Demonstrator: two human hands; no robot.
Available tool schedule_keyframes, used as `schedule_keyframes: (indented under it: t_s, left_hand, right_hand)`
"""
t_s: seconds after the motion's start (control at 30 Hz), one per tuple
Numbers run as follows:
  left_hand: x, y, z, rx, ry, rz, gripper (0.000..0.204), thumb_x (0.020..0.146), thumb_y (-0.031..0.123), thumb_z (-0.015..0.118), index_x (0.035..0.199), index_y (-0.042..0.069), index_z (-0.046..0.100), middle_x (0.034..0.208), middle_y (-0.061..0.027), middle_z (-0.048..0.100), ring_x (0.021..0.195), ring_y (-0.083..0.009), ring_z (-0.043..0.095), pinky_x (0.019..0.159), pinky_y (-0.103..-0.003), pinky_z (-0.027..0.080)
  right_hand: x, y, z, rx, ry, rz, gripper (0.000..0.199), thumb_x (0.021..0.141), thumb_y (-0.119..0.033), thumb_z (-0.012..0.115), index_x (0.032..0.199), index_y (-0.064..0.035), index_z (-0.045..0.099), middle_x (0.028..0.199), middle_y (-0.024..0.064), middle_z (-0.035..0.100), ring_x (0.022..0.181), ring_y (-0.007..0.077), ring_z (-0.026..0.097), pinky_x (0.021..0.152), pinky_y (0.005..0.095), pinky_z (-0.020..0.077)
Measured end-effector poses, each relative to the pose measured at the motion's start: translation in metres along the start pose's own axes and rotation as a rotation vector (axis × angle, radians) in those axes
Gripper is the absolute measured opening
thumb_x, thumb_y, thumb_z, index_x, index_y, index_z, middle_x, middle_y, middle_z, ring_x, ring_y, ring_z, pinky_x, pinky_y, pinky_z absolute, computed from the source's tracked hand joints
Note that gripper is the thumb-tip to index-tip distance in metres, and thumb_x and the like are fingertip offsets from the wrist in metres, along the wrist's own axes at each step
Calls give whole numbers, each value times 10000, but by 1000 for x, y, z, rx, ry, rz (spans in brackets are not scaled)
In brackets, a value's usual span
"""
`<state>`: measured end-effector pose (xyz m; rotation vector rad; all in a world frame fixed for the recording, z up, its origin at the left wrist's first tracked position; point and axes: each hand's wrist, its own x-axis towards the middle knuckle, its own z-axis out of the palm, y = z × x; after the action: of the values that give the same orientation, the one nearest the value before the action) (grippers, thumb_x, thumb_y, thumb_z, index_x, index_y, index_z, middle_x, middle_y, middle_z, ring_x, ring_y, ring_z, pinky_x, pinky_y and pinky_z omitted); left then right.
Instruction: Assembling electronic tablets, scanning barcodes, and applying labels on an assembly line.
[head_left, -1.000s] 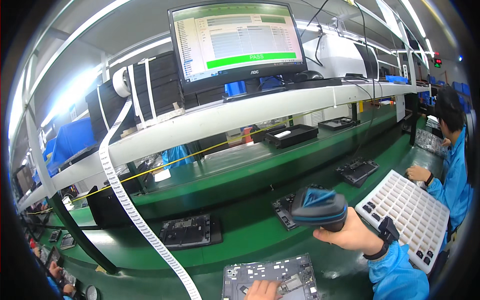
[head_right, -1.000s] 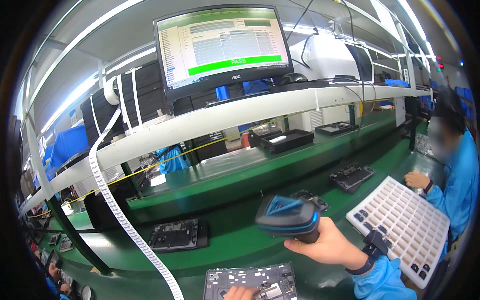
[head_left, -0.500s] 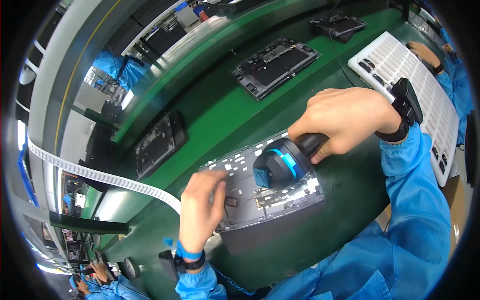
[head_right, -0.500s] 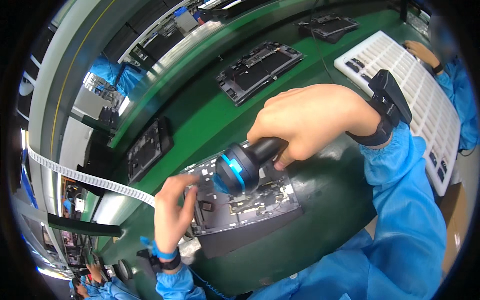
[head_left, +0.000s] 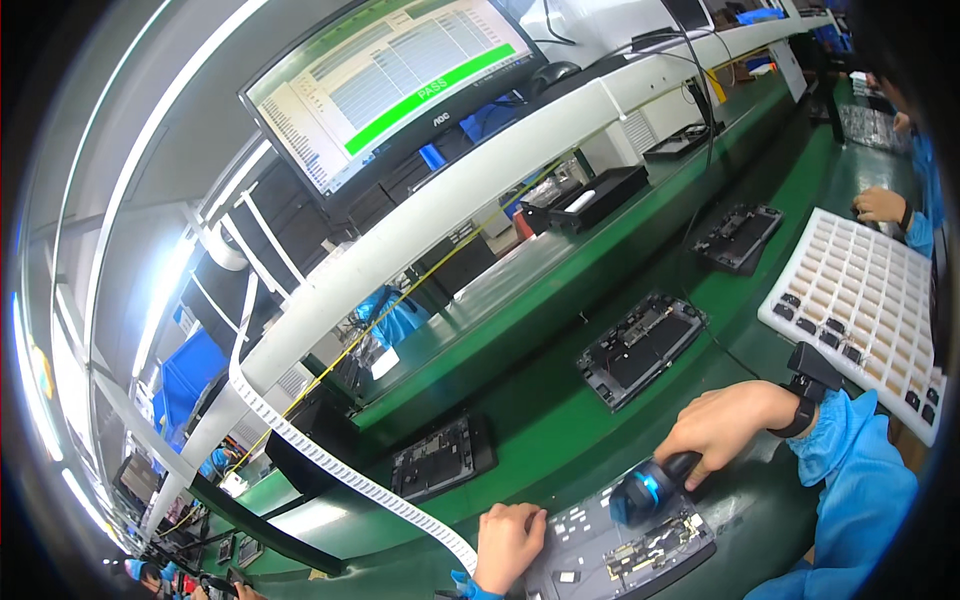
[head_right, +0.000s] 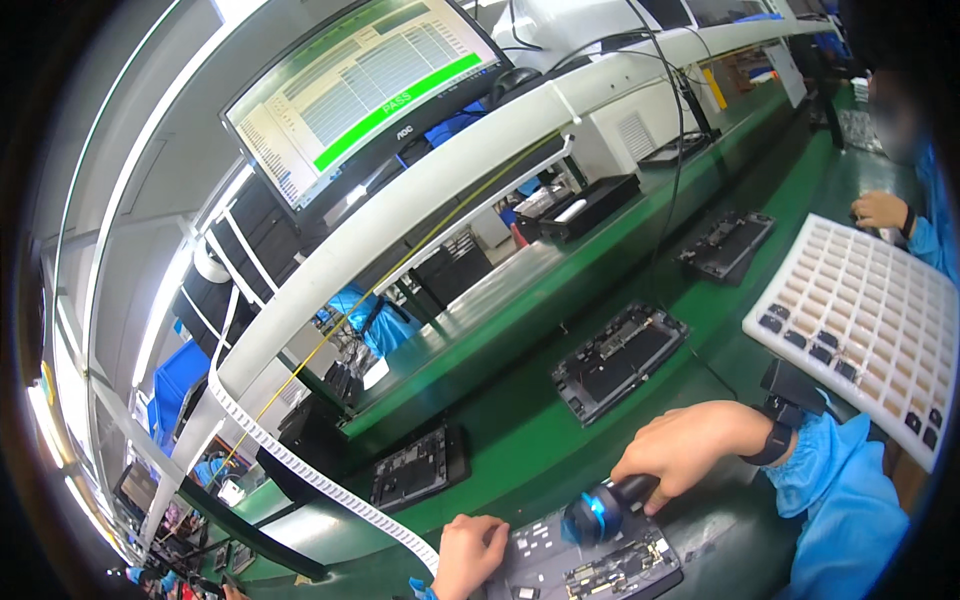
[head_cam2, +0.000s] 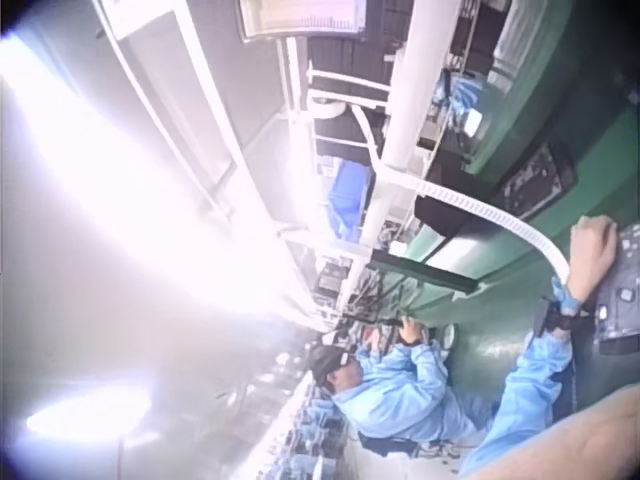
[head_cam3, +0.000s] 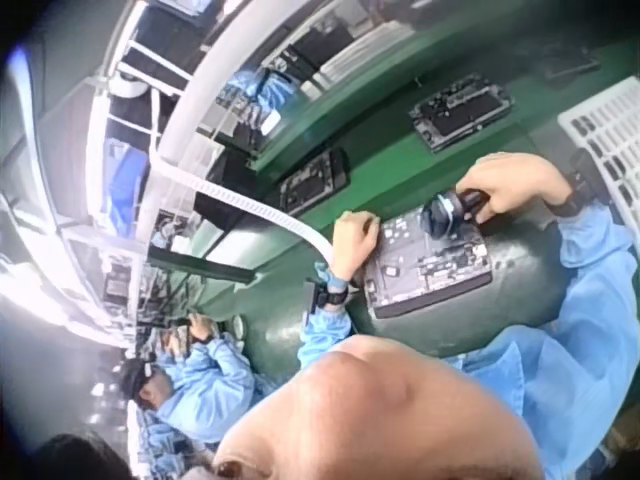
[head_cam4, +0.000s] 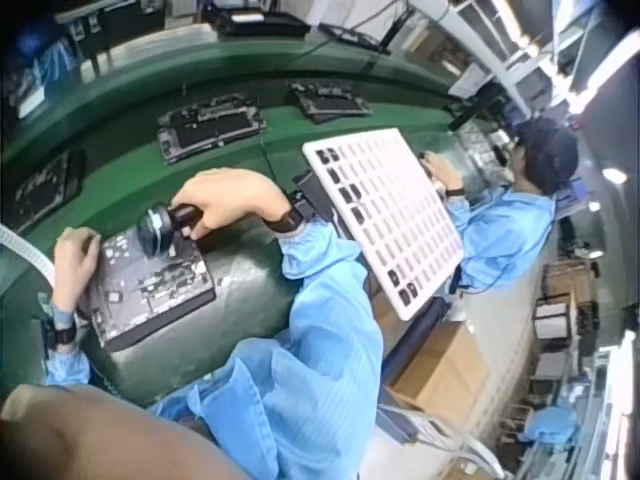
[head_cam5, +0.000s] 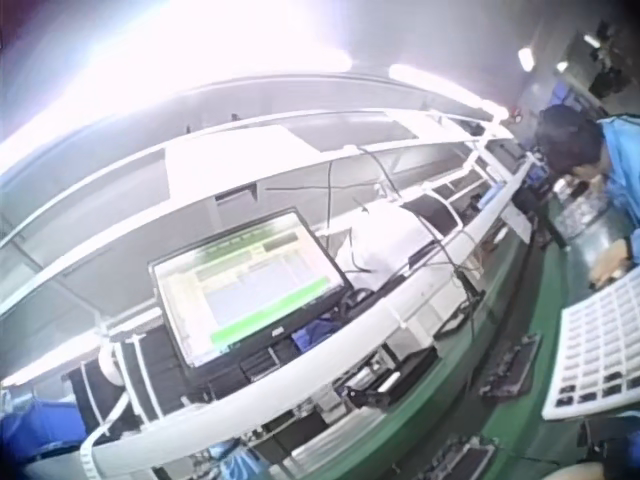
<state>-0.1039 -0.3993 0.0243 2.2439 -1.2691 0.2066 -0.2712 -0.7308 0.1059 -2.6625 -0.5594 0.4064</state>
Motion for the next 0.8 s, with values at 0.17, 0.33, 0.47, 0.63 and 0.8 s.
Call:
schedule_keyframes:
  t_s: [0.17, 0.33, 0.47, 0.63, 0.8]
  left_hand:
    - [-3, 41, -4, 229, -47, 96, 149, 872, 134, 723, 954, 13, 695, 831, -188, 659, 809, -383, 628, 741, -478, 517]
    - [-17, 105, -5, -186, -486, 99, 407, 870, 354, 793, 950, 0, 608, 883, -227, 640, 807, -440, 640, 723, -503, 517]
    - [-30, 112, 4, -118, -466, 207, 396, 898, 318, 765, 1058, 1, 591, 999, -236, 616, 894, -452, 638, 766, -520, 526]
    - [-26, 116, 9, -151, -436, 191, 368, 927, 265, 727, 1161, 3, 618, 999, -239, 599, 956, -449, 623, 811, -508, 526]
    - [-24, 87, 18, -20, -93, 418, 104, 798, 57, 781, 892, 26, 750, 765, -105, 619, 693, -305, 609, 659, -433, 528]
  right_hand:
    - [11, 46, 8, -21, 144, 199, 427, 898, -375, 776, 1155, -43, 702, 1013, 186, 755, 1015, 376, 725, 874, 474, 561]
    - [24, 82, 10, 206, 36, 239, 419, 933, -367, 766, 1102, 7, 682, 842, 136, 739, 732, 252, 743, 699, 394, 586]
    - [9, 84, 13, 236, 93, 265, 397, 935, -358, 769, 1083, -1, 678, 804, 125, 735, 724, 257, 729, 686, 403, 560]
    - [-5, 90, 16, 93, 70, 527, 419, 876, -386, 813, 954, 14, 717, 834, 166, 749, 800, 314, 748, 733, 436, 576]
    - [-12, 8, -8, -320, 650, 384, 419, 856, -354, 798, 1015, 27, 728, 989, 226, 724, 947, 408, 712, 858, 475, 558]
